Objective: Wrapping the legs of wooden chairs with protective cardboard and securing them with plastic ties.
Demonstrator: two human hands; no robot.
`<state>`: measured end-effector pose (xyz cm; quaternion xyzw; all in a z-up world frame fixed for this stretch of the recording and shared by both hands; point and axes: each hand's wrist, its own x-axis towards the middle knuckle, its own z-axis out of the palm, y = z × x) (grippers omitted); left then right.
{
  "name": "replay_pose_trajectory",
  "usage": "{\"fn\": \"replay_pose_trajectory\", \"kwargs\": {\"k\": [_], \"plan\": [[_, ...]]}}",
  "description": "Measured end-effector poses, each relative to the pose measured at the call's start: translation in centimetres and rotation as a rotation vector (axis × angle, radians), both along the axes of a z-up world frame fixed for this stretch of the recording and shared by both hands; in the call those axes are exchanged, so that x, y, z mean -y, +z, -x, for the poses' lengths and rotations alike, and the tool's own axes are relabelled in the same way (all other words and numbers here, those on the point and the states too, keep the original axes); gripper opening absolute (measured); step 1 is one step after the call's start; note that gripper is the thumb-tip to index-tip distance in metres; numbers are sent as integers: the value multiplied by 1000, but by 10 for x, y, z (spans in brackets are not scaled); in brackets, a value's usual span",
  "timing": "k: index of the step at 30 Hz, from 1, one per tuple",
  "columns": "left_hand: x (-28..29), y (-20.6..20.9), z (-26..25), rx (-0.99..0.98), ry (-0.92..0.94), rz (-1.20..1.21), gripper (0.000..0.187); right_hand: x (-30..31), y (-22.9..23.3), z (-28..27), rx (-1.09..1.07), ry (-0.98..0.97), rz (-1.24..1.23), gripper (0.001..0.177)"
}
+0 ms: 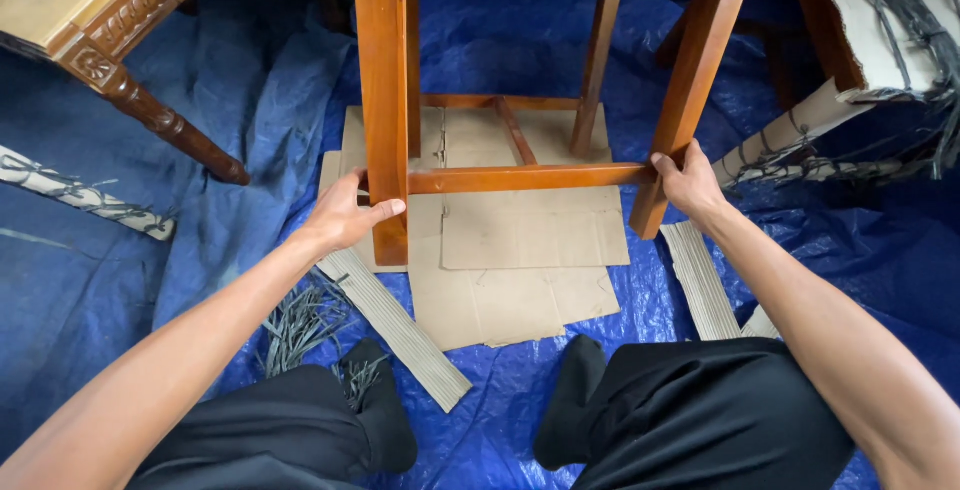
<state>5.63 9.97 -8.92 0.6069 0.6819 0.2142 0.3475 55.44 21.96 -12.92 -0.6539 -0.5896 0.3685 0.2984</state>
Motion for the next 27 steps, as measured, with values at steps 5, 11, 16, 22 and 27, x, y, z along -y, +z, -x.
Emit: {"fn": "replay_pose_trajectory", "kwargs": {"k": [5, 11, 16, 22, 27], "plan": [[0, 4, 0, 10, 7, 24, 83, 4, 4, 0, 26, -21, 32, 37], [-3, 5, 2, 45, -28, -13, 82, 1, 2, 0, 9, 1, -3, 35], [-6, 10, 0, 25, -17, 22, 81, 2, 7, -1, 46, -8, -4, 36], [-10, 9, 5, 15, -20, 13, 81, 2, 14, 4, 121, 0, -14, 38], [-10, 8, 5, 15, -19, -7, 81, -5, 4, -3, 123, 4, -71, 40]]}}
